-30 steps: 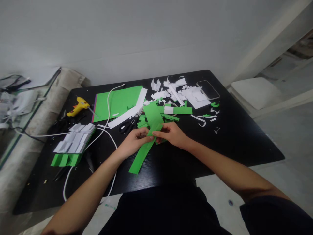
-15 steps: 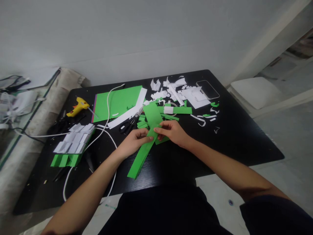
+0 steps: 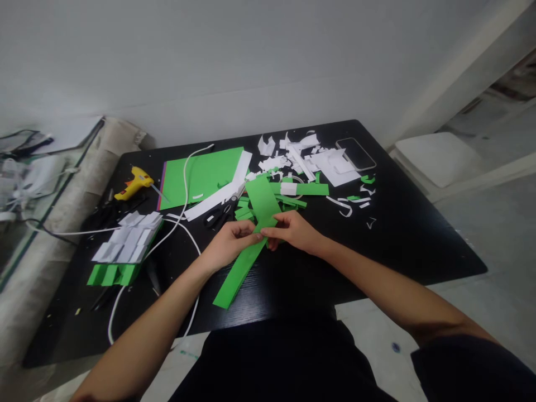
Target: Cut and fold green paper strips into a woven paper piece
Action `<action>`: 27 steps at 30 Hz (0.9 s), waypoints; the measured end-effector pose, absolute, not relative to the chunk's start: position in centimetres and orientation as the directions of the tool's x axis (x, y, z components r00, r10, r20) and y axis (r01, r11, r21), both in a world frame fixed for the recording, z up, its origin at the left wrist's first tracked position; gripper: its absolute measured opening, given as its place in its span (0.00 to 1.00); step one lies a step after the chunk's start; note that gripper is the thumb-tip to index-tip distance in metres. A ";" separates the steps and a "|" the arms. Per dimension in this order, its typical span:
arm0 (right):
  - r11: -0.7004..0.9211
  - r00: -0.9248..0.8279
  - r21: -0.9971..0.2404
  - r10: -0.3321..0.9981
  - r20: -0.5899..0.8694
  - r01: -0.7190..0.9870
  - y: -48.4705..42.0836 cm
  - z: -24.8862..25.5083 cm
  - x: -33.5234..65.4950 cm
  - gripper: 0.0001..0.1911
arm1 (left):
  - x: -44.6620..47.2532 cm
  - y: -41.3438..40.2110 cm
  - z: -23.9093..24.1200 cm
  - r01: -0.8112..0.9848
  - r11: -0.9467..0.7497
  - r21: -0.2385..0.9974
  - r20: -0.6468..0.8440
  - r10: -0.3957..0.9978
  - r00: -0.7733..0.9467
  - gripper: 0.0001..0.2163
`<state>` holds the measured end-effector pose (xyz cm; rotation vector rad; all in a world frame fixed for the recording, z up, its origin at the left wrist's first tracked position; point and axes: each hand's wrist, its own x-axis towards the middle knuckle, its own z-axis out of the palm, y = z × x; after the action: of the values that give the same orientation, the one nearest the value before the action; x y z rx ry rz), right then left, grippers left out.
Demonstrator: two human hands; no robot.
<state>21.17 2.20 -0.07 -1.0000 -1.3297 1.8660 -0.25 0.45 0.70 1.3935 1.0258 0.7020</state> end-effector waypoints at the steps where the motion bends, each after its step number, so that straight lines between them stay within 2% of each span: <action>1: -0.294 -0.517 -0.954 0.827 -0.222 -0.061 2.2 -0.1 21.2 0.23 | -0.3 0.4 0.7 0.174 0.095 0.980 -0.162 0.888 0.430 0.16; 17: -0.281 -0.479 -0.959 0.848 -0.226 -0.046 2.2 0.3 21.3 0.25 | -0.4 0.4 0.9 0.206 0.076 0.976 -0.159 0.891 0.426 0.16; 23: -0.251 -0.442 -0.966 0.875 -0.200 -0.060 2.8 0.5 21.8 0.19 | -0.4 0.4 1.1 0.190 0.075 0.979 -0.152 0.889 0.432 0.14; 27: -0.256 -0.440 -0.964 0.876 -0.198 -0.076 2.9 0.4 21.8 0.19 | -0.5 0.4 0.9 0.201 0.083 0.976 -0.164 0.891 0.424 0.13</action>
<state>21.78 2.86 0.38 -1.0347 -1.2999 1.7758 -0.47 0.43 0.95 1.4220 1.0455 0.6887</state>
